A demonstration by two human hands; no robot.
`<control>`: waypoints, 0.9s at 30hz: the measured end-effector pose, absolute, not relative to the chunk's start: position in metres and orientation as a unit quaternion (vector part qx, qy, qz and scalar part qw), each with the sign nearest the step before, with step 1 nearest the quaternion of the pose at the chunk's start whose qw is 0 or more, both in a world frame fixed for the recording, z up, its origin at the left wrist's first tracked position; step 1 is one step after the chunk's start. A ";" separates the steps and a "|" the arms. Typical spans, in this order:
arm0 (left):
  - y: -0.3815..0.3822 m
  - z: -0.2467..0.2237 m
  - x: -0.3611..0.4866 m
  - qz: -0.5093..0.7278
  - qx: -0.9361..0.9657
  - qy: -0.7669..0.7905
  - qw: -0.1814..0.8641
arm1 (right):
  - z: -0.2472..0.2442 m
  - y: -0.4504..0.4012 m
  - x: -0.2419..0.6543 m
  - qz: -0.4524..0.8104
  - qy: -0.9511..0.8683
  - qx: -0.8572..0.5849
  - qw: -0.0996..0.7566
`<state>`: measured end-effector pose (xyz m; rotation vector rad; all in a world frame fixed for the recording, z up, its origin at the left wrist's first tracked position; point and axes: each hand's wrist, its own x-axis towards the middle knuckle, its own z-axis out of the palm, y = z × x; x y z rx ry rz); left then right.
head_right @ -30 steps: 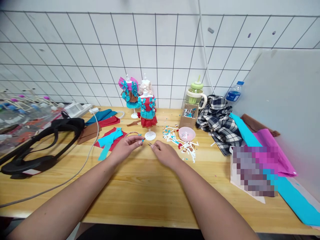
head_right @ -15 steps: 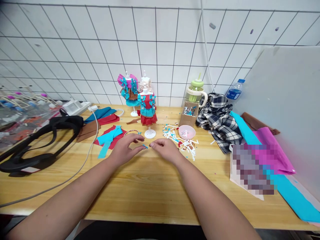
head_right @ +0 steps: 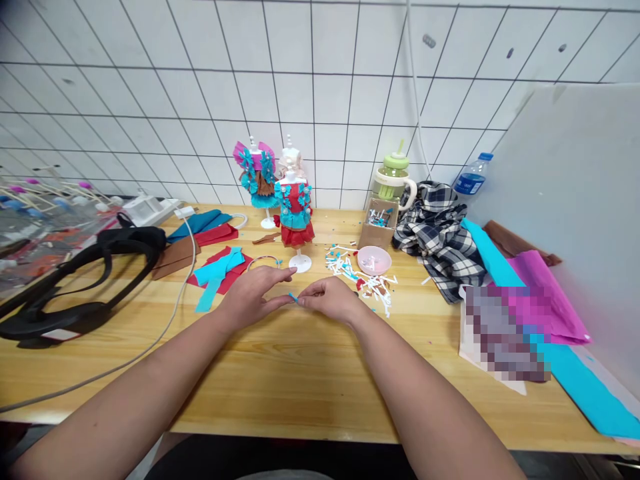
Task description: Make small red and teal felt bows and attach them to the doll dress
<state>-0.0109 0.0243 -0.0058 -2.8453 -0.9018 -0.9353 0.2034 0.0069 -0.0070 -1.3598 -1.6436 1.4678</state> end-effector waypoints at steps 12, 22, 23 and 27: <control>0.025 -0.001 0.001 -0.293 -0.780 -0.499 -0.238 | -0.012 0.009 0.195 0.386 -0.640 -0.554 0.366; 0.022 -0.005 0.010 -0.321 -0.687 -0.501 -0.417 | -0.017 0.008 0.187 0.427 -0.615 -0.533 0.393; 0.023 -0.005 0.010 -0.321 -0.689 -0.498 -0.417 | -0.017 0.008 0.188 0.441 -0.608 -0.532 0.391; 0.023 -0.004 0.008 -0.322 -0.708 -0.488 -0.397 | -0.015 0.008 0.189 0.440 -0.611 -0.539 0.377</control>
